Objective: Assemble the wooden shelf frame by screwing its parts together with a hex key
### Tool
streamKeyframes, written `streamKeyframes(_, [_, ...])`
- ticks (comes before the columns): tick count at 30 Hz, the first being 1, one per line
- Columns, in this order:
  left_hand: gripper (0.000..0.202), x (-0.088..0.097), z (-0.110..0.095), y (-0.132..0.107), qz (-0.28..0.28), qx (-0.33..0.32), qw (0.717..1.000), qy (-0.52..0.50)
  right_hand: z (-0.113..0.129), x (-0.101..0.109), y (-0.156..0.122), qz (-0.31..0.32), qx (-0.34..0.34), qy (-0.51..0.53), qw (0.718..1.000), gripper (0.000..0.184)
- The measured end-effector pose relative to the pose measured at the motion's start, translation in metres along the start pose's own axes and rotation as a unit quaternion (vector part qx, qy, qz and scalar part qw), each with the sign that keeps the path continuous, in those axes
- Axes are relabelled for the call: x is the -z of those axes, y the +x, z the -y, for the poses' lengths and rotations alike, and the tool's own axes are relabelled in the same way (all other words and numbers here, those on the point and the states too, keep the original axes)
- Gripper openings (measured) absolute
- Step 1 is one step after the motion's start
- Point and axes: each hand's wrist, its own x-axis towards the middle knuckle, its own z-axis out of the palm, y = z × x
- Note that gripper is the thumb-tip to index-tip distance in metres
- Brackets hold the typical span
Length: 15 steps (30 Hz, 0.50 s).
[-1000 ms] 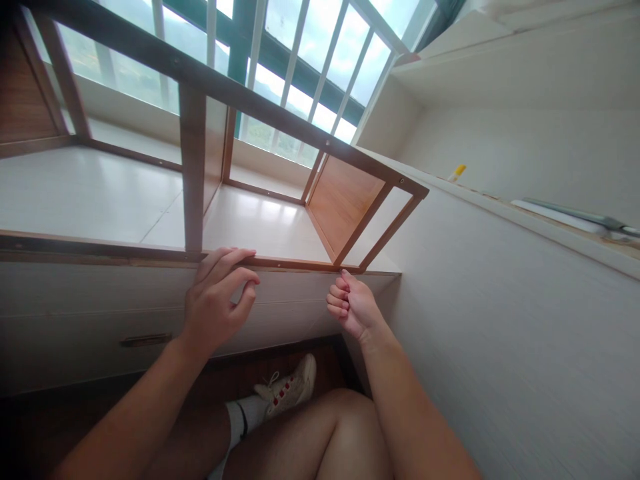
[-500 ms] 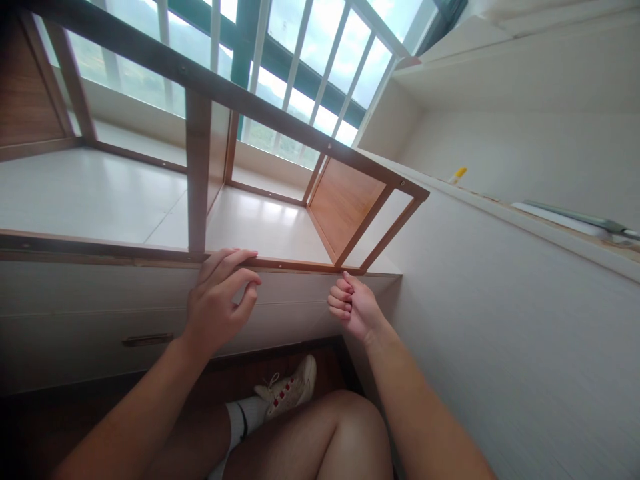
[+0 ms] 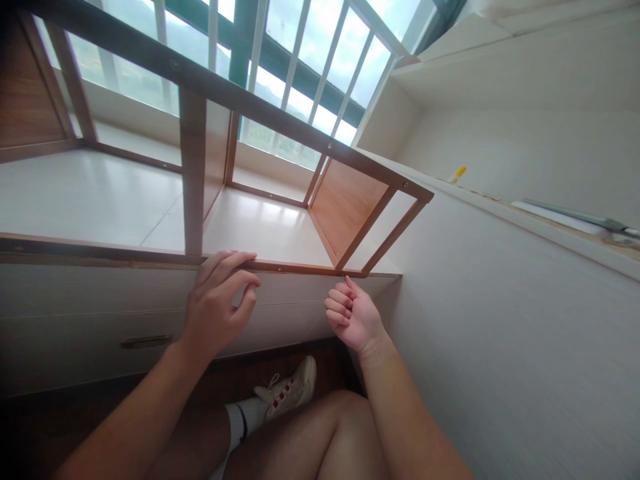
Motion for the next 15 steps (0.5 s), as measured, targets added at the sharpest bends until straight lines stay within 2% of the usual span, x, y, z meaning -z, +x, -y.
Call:
streamKeyframes(2, [0.015,0.001,-0.001,0.000,0.001,0.001,1.000,-0.003,-0.003,0.000,0.000,-0.022,0.034,-0.087,0.995,0.046])
streamKeyframes(5, [0.015,0.001,-0.001,0.001,0.004,0.003,1.000,-0.005,-0.007,0.002,0.004,-0.075,0.077,-0.261,0.959,0.050])
streamKeyframes(9, [0.014,0.003,-0.002,0.001,0.006,0.006,1.000,-0.004,-0.015,0.009,0.007,-0.109,0.087,-0.342,0.929,0.054])
streamKeyframes(12, [0.015,0.004,-0.002,0.001,0.009,0.006,1.000,-0.009,-0.034,0.027,0.003,-0.128,0.104,-0.404,0.900,0.056])
streamKeyframes(15, [0.016,0.007,-0.002,0.001,0.029,0.010,0.999,-0.021,-0.073,0.058,-0.004,-0.145,0.102,-0.481,0.859,0.062])
